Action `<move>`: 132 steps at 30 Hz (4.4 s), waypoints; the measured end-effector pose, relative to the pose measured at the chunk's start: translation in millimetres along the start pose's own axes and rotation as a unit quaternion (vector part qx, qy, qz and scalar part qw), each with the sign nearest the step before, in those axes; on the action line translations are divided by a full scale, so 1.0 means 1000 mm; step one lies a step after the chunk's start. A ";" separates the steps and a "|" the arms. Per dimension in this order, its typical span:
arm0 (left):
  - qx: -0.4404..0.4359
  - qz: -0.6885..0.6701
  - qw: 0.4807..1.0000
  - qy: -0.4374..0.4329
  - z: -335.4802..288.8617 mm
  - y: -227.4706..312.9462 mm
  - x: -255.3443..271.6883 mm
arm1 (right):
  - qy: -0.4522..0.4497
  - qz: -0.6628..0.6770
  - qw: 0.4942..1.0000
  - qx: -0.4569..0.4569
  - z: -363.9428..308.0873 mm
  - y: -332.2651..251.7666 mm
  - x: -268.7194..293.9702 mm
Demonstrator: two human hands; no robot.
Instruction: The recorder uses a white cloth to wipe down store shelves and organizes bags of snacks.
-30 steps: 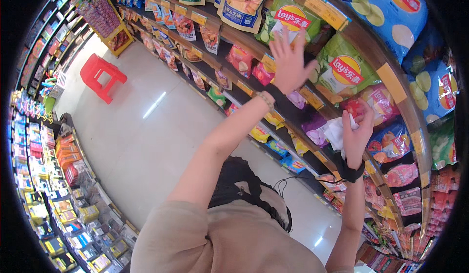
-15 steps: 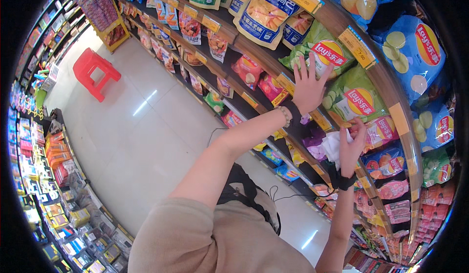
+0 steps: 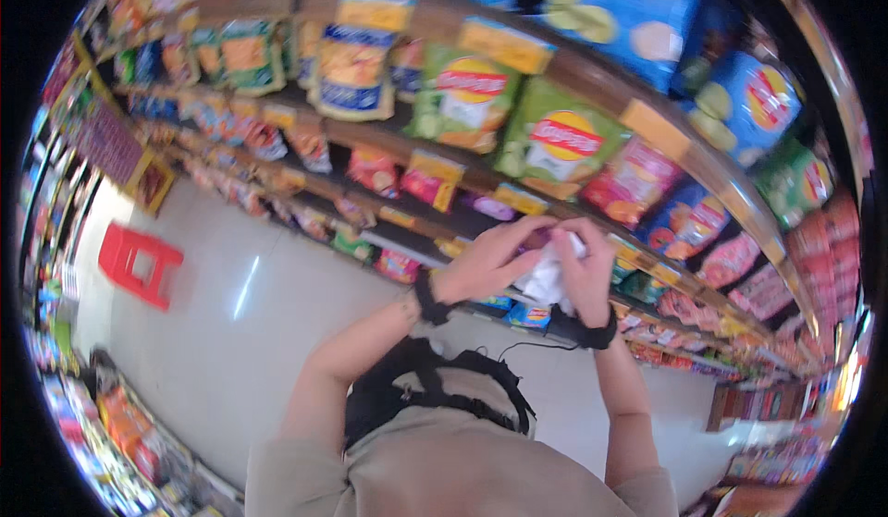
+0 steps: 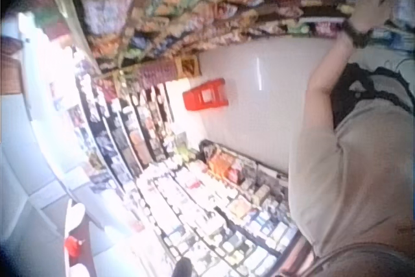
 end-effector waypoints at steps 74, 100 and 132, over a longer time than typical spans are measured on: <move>0.256 -0.015 0.896 0.362 -0.414 0.126 0.250 | -0.287 0.775 0.483 0.288 -0.028 -0.446 -0.292; 0.190 0.029 0.741 0.644 -0.690 0.211 0.538 | -0.677 0.471 0.561 0.071 -0.051 -0.542 -0.769; 0.277 0.013 0.901 0.334 -0.747 0.167 0.952 | -0.358 0.430 0.801 -0.213 0.077 -0.585 -1.068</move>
Point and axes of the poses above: each hand's wrist, its own z-axis towards the middle knuckle, its own x-axis out of the back of the hand, y = z × x, the point moved 5 cm from there along z, towards the middle knuckle, and after that the axes turned 2 degrees about -y, right-handed, at the moved point
